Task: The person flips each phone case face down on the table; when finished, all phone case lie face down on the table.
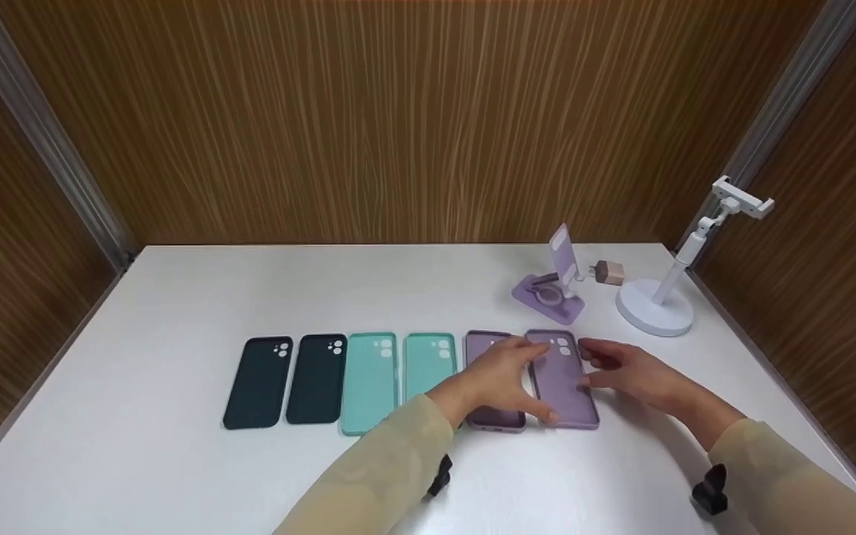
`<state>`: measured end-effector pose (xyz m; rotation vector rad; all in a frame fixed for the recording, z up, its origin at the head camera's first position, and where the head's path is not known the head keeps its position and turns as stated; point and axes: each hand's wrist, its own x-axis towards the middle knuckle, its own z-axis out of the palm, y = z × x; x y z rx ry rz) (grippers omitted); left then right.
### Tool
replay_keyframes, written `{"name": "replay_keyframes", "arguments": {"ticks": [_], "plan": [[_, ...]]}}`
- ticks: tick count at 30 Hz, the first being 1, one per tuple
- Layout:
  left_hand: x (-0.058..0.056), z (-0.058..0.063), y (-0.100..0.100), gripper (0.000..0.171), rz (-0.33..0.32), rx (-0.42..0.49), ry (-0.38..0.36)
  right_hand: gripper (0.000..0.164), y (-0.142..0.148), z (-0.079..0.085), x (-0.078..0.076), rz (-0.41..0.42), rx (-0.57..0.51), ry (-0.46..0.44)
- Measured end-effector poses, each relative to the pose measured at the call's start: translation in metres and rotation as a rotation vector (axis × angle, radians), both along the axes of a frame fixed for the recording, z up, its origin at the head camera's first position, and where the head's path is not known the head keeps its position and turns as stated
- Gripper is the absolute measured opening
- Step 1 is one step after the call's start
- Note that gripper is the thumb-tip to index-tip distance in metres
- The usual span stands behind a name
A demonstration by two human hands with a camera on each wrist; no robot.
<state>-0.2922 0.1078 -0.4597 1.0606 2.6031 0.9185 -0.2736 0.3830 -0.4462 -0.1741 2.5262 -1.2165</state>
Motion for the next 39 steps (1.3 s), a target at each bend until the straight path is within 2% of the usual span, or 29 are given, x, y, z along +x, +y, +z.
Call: {"name": "replay_keyframes", "arguments": {"ticks": [13,22,30,39], "plan": [[0.0006,-0.0009,0.0020,0.112,-0.012,-0.058,0.028,0.091,0.0025,-0.0032,0.0015,0.014,0.024,0.001],[-0.0012,-0.0035,0.0027,0.108,-0.003,-0.120,0.045,0.091,-0.0007,-0.0009,0.0019,0.026,0.028,-0.034],[-0.0013,-0.0021,0.0019,0.106,-0.009,-0.162,0.071,0.088,0.0015,-0.0046,0.0010,0.036,-0.020,-0.028],[-0.0019,0.0013,-0.0001,0.107,-0.008,-0.153,0.063,0.089,0.0036,-0.0029,0.0000,0.022,-0.036,-0.070]]}}
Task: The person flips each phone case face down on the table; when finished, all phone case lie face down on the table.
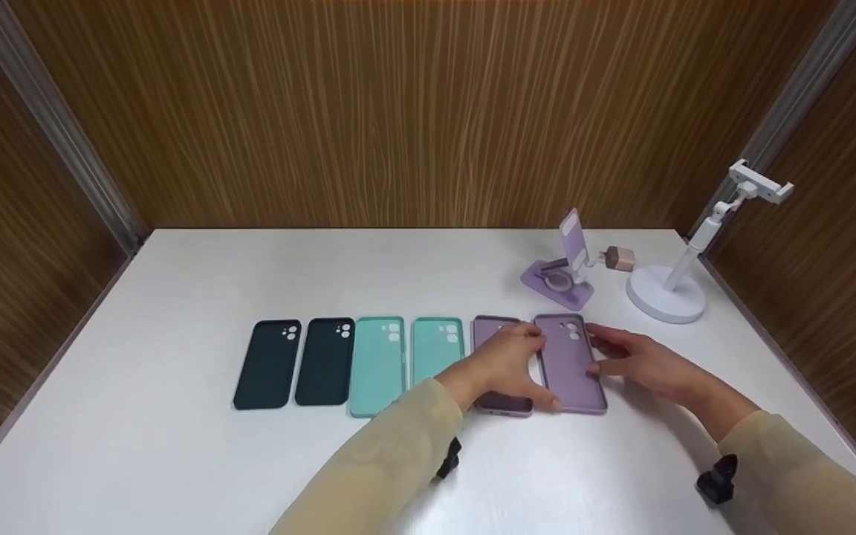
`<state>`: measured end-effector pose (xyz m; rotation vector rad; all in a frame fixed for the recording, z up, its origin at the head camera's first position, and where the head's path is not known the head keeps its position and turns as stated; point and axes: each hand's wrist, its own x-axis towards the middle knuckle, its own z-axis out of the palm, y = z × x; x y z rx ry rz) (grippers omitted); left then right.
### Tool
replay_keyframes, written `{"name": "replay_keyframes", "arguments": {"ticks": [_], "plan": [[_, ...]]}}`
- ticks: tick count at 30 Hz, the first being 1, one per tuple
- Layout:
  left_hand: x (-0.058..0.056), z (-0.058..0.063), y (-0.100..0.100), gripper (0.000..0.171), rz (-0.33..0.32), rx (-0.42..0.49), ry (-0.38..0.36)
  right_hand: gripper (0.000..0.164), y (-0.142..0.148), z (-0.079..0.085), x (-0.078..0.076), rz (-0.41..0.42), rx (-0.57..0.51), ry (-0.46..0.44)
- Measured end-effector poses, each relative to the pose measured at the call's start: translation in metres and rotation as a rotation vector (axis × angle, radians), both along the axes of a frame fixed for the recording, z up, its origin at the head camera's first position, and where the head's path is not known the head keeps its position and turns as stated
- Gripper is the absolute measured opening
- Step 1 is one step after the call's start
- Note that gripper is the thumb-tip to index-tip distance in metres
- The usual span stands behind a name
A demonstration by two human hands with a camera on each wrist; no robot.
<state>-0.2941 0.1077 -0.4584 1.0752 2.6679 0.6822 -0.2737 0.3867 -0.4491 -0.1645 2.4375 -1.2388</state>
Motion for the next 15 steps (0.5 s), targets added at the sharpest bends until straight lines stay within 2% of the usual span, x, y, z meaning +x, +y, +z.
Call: {"name": "replay_keyframes", "arguments": {"ticks": [9,15], "plan": [[0.0008,0.0005,0.0010,0.108,0.017,-0.008,-0.014,0.084,0.0030,0.0039,0.0020,-0.003,-0.044,-0.016],[-0.0004,-0.0007,0.0010,0.107,0.003,-0.015,0.000,0.081,-0.0012,0.0072,0.0061,-0.068,-0.187,-0.056]]}}
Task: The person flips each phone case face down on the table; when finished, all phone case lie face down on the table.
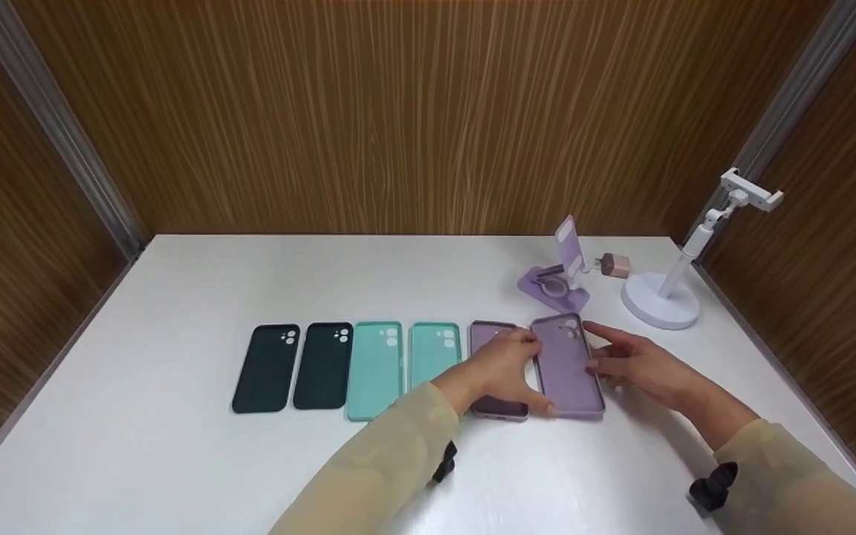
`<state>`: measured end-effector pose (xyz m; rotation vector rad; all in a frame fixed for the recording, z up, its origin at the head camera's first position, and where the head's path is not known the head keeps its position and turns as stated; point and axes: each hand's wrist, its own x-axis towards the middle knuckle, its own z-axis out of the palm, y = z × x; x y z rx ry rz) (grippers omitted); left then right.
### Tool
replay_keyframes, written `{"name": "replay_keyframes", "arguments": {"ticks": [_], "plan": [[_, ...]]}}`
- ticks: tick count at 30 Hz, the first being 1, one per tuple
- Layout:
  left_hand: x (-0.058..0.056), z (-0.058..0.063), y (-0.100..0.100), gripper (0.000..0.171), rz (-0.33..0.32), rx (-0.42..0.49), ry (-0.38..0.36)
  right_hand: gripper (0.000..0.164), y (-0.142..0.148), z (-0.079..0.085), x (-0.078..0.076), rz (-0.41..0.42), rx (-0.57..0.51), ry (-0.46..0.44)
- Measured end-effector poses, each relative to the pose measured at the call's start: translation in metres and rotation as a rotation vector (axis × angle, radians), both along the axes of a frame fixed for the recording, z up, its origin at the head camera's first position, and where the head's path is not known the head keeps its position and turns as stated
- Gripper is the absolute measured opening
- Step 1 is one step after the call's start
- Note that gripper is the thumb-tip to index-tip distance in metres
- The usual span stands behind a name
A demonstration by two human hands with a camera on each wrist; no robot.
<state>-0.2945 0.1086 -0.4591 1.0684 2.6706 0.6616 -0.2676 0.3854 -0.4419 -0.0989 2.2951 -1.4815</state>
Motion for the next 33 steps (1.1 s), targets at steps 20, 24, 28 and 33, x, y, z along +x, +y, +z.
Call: {"name": "replay_keyframes", "arguments": {"ticks": [20,24,28,33], "plan": [[0.030,0.026,0.017,0.101,0.181,0.422,-0.251,0.082,-0.006,0.004,0.004,-0.093,-0.205,0.009],[0.037,0.024,0.022,0.102,0.301,0.510,-0.391,0.082,-0.005,0.004,0.004,-0.099,-0.226,-0.004],[0.042,0.024,0.026,0.100,0.390,0.581,-0.494,0.082,-0.005,0.004,0.005,-0.107,-0.232,-0.009],[0.045,0.022,0.030,0.092,0.441,0.657,-0.583,0.082,-0.005,0.004,0.007,-0.099,-0.212,-0.010]]}}
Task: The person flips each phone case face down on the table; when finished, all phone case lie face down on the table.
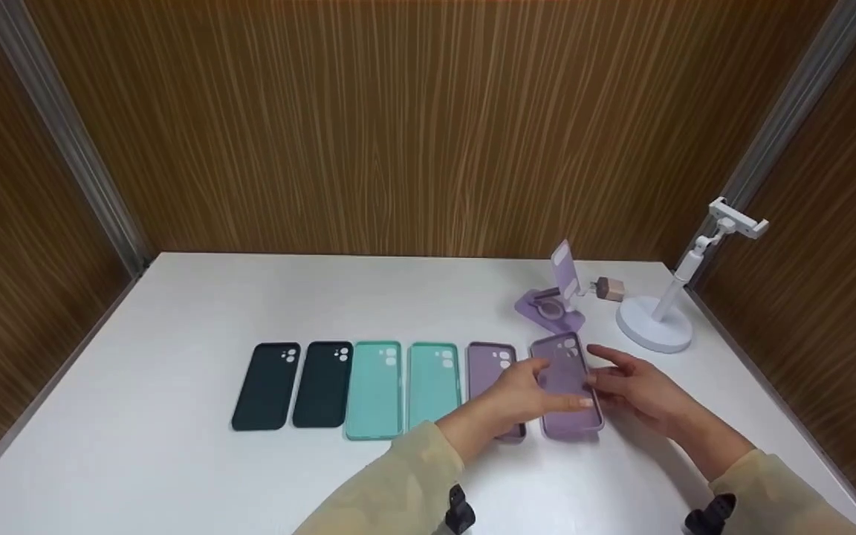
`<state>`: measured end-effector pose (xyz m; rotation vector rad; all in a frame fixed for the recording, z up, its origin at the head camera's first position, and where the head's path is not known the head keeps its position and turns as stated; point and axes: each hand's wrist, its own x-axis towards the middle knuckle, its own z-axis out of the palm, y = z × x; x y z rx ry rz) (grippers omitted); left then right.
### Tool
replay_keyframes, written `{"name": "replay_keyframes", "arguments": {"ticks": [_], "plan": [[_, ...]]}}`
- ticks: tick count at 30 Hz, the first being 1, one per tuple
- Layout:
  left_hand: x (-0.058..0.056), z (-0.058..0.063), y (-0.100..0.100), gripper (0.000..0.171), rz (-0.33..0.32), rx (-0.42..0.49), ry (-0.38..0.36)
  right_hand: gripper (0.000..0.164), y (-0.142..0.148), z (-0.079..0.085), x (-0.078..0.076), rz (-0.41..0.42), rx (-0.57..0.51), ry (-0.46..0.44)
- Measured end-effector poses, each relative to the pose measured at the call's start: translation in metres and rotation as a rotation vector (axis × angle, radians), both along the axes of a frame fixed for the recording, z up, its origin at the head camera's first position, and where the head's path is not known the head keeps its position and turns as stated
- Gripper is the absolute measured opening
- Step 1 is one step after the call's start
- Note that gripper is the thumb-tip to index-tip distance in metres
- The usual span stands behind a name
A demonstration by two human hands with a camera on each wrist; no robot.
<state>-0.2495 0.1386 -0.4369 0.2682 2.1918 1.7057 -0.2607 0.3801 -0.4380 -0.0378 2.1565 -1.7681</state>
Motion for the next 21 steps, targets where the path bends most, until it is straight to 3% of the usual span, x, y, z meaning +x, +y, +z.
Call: {"name": "replay_keyframes", "arguments": {"ticks": [9,21], "plan": [[0.0024,-0.0024,0.0006,0.090,0.028,0.047,-0.026,0.084,0.0001,-0.0005,-0.0024,0.038,-0.063,-0.051],[0.0021,-0.0032,0.0009,0.090,0.008,0.073,-0.027,0.080,-0.0060,0.0014,-0.0038,0.082,-0.109,-0.071]]}}
